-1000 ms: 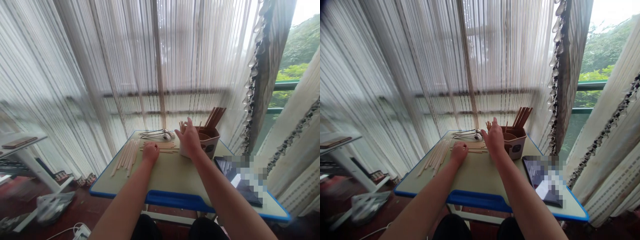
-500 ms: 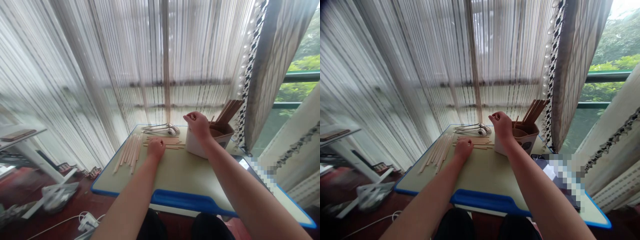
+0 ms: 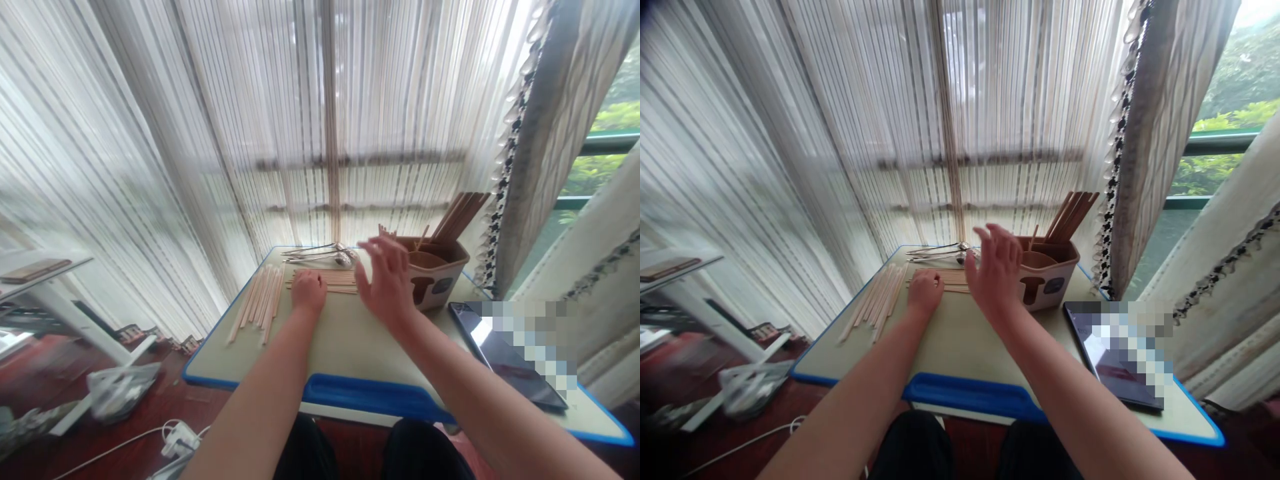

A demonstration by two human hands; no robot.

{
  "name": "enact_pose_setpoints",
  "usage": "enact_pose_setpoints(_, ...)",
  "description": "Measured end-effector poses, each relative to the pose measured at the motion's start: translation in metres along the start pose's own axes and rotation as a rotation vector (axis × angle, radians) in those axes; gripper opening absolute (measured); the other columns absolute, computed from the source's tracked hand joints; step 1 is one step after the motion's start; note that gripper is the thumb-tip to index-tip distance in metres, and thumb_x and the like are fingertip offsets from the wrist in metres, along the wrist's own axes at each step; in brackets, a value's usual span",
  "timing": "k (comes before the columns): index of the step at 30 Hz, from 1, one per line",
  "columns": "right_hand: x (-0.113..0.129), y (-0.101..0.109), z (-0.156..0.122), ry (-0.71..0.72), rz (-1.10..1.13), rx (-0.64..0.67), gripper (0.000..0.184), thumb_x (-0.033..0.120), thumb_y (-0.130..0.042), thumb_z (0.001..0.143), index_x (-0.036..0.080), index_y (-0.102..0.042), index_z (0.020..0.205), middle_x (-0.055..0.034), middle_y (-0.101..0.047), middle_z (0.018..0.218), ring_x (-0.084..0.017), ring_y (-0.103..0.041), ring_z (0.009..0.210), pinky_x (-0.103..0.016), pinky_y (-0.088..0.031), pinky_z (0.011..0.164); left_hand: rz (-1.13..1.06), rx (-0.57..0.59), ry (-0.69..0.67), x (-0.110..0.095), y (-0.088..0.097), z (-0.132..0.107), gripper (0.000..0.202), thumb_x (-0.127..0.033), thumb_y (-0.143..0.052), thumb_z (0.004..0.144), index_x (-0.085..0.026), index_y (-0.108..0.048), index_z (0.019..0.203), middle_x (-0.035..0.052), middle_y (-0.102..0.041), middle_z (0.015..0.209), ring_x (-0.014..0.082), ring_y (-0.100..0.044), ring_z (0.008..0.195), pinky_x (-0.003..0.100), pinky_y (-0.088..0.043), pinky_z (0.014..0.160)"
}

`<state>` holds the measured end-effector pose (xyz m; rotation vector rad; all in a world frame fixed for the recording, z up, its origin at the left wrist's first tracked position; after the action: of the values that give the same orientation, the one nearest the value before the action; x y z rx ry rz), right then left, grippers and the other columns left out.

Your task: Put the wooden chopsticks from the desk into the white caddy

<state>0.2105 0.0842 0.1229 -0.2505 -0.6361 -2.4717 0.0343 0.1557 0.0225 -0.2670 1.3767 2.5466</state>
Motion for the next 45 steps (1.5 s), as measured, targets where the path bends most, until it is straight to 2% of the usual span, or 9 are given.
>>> enact_pose_setpoints(3, 0.009, -0.024, -0.04, 0.151, 0.018, 0.411, 0.031, 0.02, -0.041, 0.085, 0.023, -0.058, 0.112, -0.0076, -0.056, 0.112, -0.021, -0.049, 0.105, -0.034, -0.038, 0.091, 0.038, 0.0, 0.055, 0.002, 0.001, 0.0, 0.024, -0.024, -0.041, 0.085, -0.015, -0.063, 0.088, 0.0099, -0.06, 0.095, 0.0224, -0.051, 0.096, 0.034, -0.039, 0.087)
enact_pose_setpoints(5, -0.004, -0.045, -0.061, 0.03, -0.032, 0.642, 0.032, 0.014, -0.039, 0.084, 0.02, -0.063, 0.104, -0.0081, -0.059, 0.105, -0.018, -0.054, 0.094, -0.028, -0.04, 0.084, 0.056, -0.003, 0.068, 0.004, 0.002, 0.0, 0.026, -0.024, -0.04, 0.086, -0.015, -0.063, 0.09, 0.0102, -0.06, 0.097, 0.0224, -0.051, 0.096, 0.034, -0.039, 0.087)
enact_pose_setpoints(8, -0.026, -0.068, -0.079, -0.104, -0.112, 0.807, 0.033, 0.009, -0.039, 0.083, 0.016, -0.064, 0.103, -0.011, -0.059, 0.106, -0.018, -0.054, 0.095, -0.026, -0.039, 0.083, 0.036, 0.001, 0.082, 0.006, 0.0, 0.001, 0.026, -0.021, -0.04, 0.085, -0.015, -0.063, 0.096, 0.0101, -0.059, 0.101, 0.0222, -0.051, 0.098, 0.034, -0.038, 0.088)
enact_pose_setpoints(13, -0.036, -0.075, -0.081, -0.096, -0.118, 0.789, 0.033, 0.011, -0.038, 0.084, 0.013, -0.06, 0.109, -0.0134, -0.057, 0.11, -0.019, -0.052, 0.099, -0.028, -0.037, 0.087, 0.042, 0.025, 0.102, 0.009, -0.003, 0.0, 0.038, -0.012, -0.039, 0.082, -0.017, -0.057, 0.115, 0.0119, -0.059, 0.106, 0.0237, -0.051, 0.1, 0.035, -0.039, 0.088)
enact_pose_setpoints(20, -0.035, -0.075, -0.081, -0.114, -0.15, 0.817, 0.025, 0.016, -0.038, 0.087, 0.014, -0.063, 0.09, -0.0125, -0.061, 0.1, -0.02, -0.055, 0.093, -0.028, -0.04, 0.082, 0.13, 0.133, 0.12, 0.008, -0.007, -0.003, 0.032, -0.021, -0.041, 0.083, -0.016, -0.065, 0.103, 0.0151, -0.059, 0.105, 0.0283, -0.051, 0.101, 0.04, -0.041, 0.087)
enact_pose_setpoints(28, -0.031, -0.045, -0.083, -0.16, -0.267, 0.945, 0.024, 0.02, -0.036, 0.089, 0.015, -0.059, 0.096, -0.0141, -0.065, 0.095, -0.023, -0.062, 0.076, -0.031, -0.04, 0.062, 0.137, 0.116, 0.147, 0.006, 0.0, -0.006, 0.036, -0.029, -0.04, 0.085, -0.018, -0.062, 0.112, 0.0147, -0.06, 0.107, 0.0287, -0.053, 0.1, 0.041, -0.042, 0.085)
enact_pose_setpoints(32, -0.043, -0.011, -0.076, -0.251, -0.121, 0.841, 0.021, 0.025, -0.04, 0.087, 0.017, -0.06, 0.086, -0.0107, -0.067, 0.083, -0.021, -0.061, 0.073, -0.029, -0.038, 0.061, 0.101, 0.073, 0.132, 0.002, 0.006, -0.006, 0.036, -0.032, -0.037, 0.087, -0.018, -0.063, 0.108, 0.0132, -0.062, 0.107, 0.0263, -0.054, 0.1, 0.039, -0.041, 0.087)
enact_pose_setpoints(39, -0.073, 0.035, -0.087, -0.492, 0.251, 0.187, 0.03, 0.041, -0.036, 0.089, 0.019, -0.055, 0.092, -0.0053, -0.066, 0.077, -0.018, -0.06, 0.064, -0.029, -0.044, 0.062, 0.011, 0.123, 0.021, -0.003, 0.005, -0.01, 0.035, -0.03, -0.04, 0.088, -0.019, -0.054, 0.119, 0.0103, -0.066, 0.101, 0.022, -0.058, 0.097, 0.033, -0.041, 0.086)
enact_pose_setpoints(45, -0.067, 0.032, -0.092, -0.523, 0.427, 0.1, 0.034, 0.05, -0.041, 0.085, 0.019, -0.054, 0.093, -0.0052, -0.064, 0.075, -0.018, -0.059, 0.063, -0.031, -0.046, 0.061, 0.008, 0.222, 0.006, -0.005, 0.007, -0.016, 0.036, -0.028, -0.038, 0.088, -0.021, -0.053, 0.12, 0.01, -0.067, 0.1, 0.0205, -0.061, 0.095, 0.03, -0.042, 0.082)
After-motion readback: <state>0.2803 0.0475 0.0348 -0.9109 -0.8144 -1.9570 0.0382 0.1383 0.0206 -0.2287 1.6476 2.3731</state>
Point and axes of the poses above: each hand's wrist, its own z-axis towards the middle knuckle, its own y-axis out of the back of the hand, x = y × z, the point moved 4 cm from there along z, towards the middle knuckle
